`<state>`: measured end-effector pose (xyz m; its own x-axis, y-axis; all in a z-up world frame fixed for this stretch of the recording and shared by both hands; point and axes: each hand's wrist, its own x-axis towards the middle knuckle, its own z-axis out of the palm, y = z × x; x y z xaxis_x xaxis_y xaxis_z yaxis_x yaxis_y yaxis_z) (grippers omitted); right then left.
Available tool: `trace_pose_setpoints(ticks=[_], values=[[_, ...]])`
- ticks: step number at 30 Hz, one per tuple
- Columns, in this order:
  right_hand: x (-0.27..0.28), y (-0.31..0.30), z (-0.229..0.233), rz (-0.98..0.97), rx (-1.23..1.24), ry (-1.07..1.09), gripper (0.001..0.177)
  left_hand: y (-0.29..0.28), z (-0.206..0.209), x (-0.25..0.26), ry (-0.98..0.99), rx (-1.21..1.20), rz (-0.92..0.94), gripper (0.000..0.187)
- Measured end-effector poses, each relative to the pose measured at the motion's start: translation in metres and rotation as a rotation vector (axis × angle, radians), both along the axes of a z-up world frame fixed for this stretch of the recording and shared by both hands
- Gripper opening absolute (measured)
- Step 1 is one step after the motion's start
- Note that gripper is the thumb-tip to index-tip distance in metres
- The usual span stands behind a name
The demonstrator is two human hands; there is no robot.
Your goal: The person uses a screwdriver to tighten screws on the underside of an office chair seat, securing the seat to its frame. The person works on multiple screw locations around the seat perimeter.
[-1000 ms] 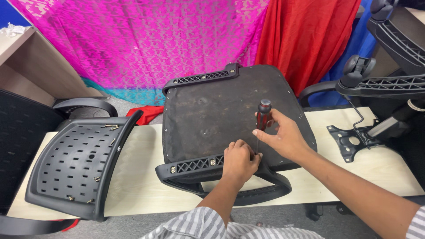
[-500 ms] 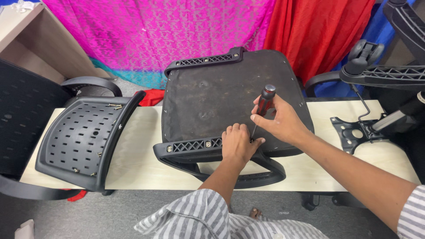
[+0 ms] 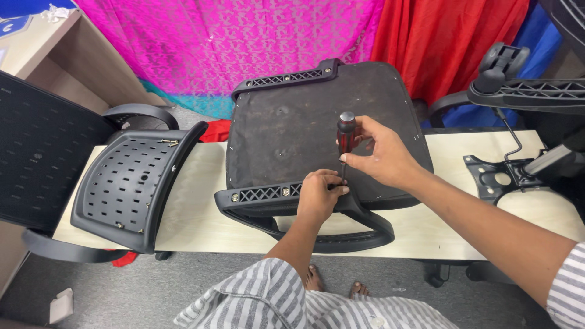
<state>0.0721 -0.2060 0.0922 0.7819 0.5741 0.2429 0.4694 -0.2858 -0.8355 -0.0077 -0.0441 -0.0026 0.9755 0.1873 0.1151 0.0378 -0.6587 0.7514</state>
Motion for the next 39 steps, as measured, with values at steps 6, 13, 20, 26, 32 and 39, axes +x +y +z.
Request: trace_pose_setpoints(ticks=[6,13,20,26,32,39], values=[[-0.001,0.003,0.003,0.019,0.04,0.076,0.049,-0.007,0.014,-0.001,0.121,0.243,-0.037,0.028],[0.004,0.01,0.011,0.12,0.069,0.09,0.056,-0.023,0.007,0.015,0.155,0.54,0.015,0.037],[0.005,0.039,0.03,0.16,0.061,0.104,0.054,0.0,0.016,0.022,0.136,0.362,0.209,0.029],[-0.007,0.095,0.036,0.205,0.101,0.104,0.044,0.066,0.035,0.006,0.165,0.416,0.37,0.028],[-0.024,0.182,0.038,0.289,0.099,0.116,0.032,0.158,0.049,-0.023,0.204,0.486,0.442,0.028],[-0.061,0.305,0.043,0.468,0.143,0.107,0.026,0.279,0.057,-0.073,0.162,0.533,0.669,0.028]])
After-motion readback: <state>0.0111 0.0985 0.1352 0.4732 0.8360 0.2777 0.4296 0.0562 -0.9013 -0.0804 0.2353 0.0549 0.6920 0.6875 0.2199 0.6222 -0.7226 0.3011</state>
